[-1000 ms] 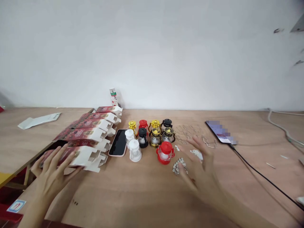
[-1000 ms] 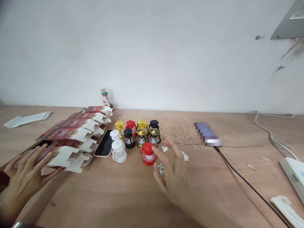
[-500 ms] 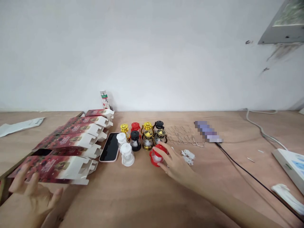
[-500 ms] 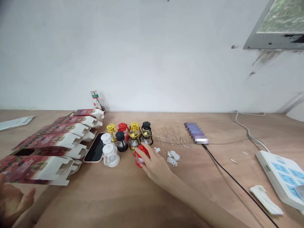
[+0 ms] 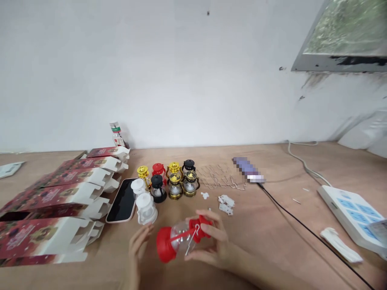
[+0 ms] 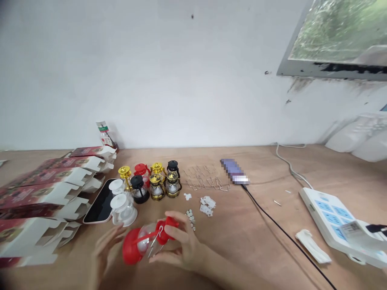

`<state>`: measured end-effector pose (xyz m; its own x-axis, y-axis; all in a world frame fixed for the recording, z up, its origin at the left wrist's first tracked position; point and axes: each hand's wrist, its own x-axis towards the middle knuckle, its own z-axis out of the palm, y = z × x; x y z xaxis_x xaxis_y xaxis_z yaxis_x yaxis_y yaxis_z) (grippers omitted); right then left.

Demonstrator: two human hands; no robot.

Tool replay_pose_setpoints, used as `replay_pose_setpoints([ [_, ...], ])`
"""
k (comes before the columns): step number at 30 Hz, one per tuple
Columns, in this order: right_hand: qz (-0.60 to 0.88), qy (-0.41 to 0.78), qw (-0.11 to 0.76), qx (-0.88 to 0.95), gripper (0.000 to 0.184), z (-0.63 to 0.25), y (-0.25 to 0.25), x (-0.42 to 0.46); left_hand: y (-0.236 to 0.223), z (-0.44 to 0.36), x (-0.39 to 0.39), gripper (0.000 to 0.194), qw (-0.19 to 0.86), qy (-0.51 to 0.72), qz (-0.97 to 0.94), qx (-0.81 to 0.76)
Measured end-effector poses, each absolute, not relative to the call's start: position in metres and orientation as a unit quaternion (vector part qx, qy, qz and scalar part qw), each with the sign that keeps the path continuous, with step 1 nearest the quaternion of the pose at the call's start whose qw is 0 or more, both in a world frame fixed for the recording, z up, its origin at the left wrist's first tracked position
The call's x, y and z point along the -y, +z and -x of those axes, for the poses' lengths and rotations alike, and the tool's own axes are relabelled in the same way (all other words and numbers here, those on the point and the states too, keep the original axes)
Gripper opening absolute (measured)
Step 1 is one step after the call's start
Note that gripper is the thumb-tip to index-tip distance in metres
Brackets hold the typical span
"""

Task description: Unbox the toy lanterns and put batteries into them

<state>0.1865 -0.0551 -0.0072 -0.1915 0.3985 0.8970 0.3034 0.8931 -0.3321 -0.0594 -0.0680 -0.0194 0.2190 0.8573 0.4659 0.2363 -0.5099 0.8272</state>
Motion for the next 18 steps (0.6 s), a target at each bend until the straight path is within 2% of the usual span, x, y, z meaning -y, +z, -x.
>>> replay_pose_setpoints([
  [1, 0.213, 0.056, 0.599, 0.770, 0.087, -0.184, -0.013, 0.054, -0.016, 0.045, 0.064, 0.078, 0.367, 0.495, -0.700, -0.362],
  [2, 0.208, 0.059, 0.603, 0.768, 0.087, -0.183, -0.018, 0.052, -0.010, 0.034, 0.059, 0.074, 0.418, 0.465, -0.694, -0.358],
  [4, 0.228, 0.050, 0.601, 0.765, 0.088, -0.182, -0.026, 0.047, 0.003, 0.017, 0.047, 0.052, 0.493, 0.370, -0.706, -0.349],
  [6, 0.266, 0.034, 0.602, 0.752, 0.084, -0.183, -0.030, 0.042, 0.014, 0.007, 0.033, 0.040, 0.529, 0.328, -0.702, -0.347],
  [10, 0.316, 0.001, 0.639, 0.702, 0.057, -0.186, -0.028, 0.035, 0.015, -0.009, 0.012, 0.039, 0.556, 0.351, -0.666, -0.351],
  [14, 0.392, -0.013, 0.629, 0.671, 0.016, -0.185, -0.021, 0.037, -0.007, -0.014, 0.000, 0.040, 0.583, 0.390, -0.605, -0.376],
  [15, 0.409, -0.021, 0.619, 0.670, 0.011, -0.184, -0.019, 0.038, -0.012, -0.013, -0.002, 0.041, 0.590, 0.404, -0.581, -0.389],
  [18, 0.444, -0.038, 0.573, 0.687, 0.013, -0.184, -0.014, 0.043, -0.023, -0.009, -0.004, 0.043, 0.608, 0.421, -0.539, -0.403],
])
